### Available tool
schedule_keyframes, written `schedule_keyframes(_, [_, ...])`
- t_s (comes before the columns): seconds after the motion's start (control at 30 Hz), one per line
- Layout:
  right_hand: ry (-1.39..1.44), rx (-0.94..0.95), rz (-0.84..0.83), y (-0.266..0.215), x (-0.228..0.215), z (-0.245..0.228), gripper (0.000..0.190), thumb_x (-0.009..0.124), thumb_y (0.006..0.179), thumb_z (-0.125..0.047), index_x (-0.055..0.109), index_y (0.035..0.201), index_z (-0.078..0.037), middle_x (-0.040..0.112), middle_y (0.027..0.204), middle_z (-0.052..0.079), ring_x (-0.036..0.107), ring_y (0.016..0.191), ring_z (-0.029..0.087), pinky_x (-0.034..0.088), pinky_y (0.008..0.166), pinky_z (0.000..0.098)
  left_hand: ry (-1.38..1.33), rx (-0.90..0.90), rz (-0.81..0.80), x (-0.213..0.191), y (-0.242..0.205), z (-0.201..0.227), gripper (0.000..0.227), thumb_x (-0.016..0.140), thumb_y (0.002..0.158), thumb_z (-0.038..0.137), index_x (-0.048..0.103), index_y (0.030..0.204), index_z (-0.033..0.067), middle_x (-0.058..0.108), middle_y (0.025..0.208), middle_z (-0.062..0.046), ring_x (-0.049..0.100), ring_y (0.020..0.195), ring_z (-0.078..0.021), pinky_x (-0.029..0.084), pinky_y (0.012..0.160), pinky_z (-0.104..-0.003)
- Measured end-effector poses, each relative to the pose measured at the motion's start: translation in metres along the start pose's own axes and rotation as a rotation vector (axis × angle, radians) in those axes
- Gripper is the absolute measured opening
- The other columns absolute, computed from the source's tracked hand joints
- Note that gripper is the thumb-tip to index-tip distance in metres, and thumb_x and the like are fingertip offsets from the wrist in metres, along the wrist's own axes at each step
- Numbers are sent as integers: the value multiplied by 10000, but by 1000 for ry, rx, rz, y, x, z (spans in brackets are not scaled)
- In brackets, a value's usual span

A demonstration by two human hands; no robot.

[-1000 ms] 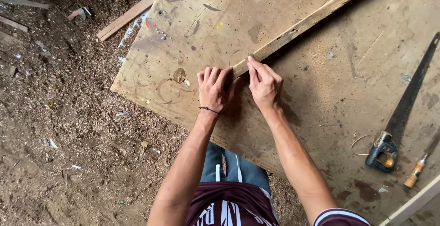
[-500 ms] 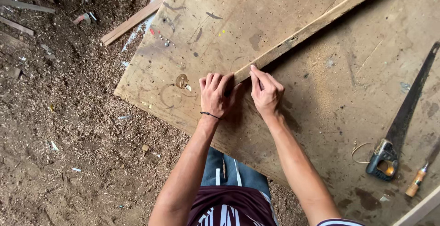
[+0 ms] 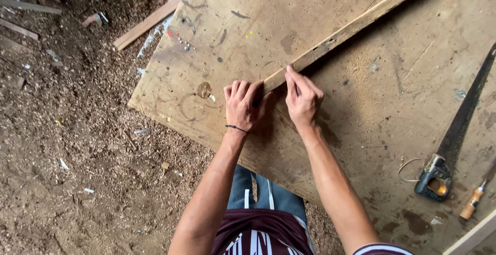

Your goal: The person smooths the edges of a long wooden plank by hand on a workbench. They repeatedly rub the edges with their fingers to remove splinters and roughness.

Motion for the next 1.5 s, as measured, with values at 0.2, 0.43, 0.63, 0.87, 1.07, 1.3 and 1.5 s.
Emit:
schedule_keyframes(0.2, [52,-58,50,15,10,8,170,726,1027,-85,750,1192,-50,793,931,138,743,679,171,576,518,271,2,-3,-4,1,0,-2,353,814,880,267,674,1160,105,598,981,-67,569,1013,-275,401,925,-417])
schedule_keyframes(0.43, [149,-209,61,1,-2,16,200,694,1063,-46,710,1263,-38,775,1021,153,779,820,207,636,640,250,15,19,-18,4,1,-4,392,793,854,235,669,1197,91,595,1011,-86,557,1034,-282,397,935,-424])
schedule_keyframes(0.63, [10,-100,34,-1,-9,10,209,733,1006,-34,745,1215,-40,789,954,125,748,731,168,581,572,260,-2,14,-34,5,-1,-4,378,805,873,244,667,1191,94,587,1004,-85,558,1037,-287,392,930,-421])
schedule_keyframes(0.87, [64,-57,27,13,-6,7,195,729,1008,-43,754,1200,-17,791,889,121,707,636,149,529,495,249,23,0,-68,7,-5,-5,400,807,855,246,670,1201,98,583,1008,-92,550,1034,-292,393,939,-433])
schedule_keyframes(1.07, [27,-109,16,17,-6,19,172,712,1048,-86,744,1211,-43,774,887,112,673,632,123,507,481,241,31,17,-74,10,-3,-7,432,794,835,238,660,1222,101,580,1037,-96,545,1074,-304,387,968,-448])
schedule_keyframes(1.3, [35,-96,-7,-5,-12,25,218,679,1059,-121,740,1247,-31,764,818,114,579,507,95,418,385,215,21,4,-63,7,-2,-4,410,788,867,239,663,1230,96,582,1034,-103,549,1084,-307,388,975,-446])
schedule_keyframes(1.5, [30,-150,54,18,3,40,204,667,1102,-156,705,1289,-86,756,835,83,584,559,83,428,444,212,65,17,-53,10,-4,-6,395,784,874,244,672,1222,95,590,1033,-99,553,1070,-302,395,963,-445])
Point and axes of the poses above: each hand's wrist, its own y-axis towards the middle knuckle, its own x-axis out of the palm, z = x × y, the point moved 5 cm from there along y, towards the middle knuckle
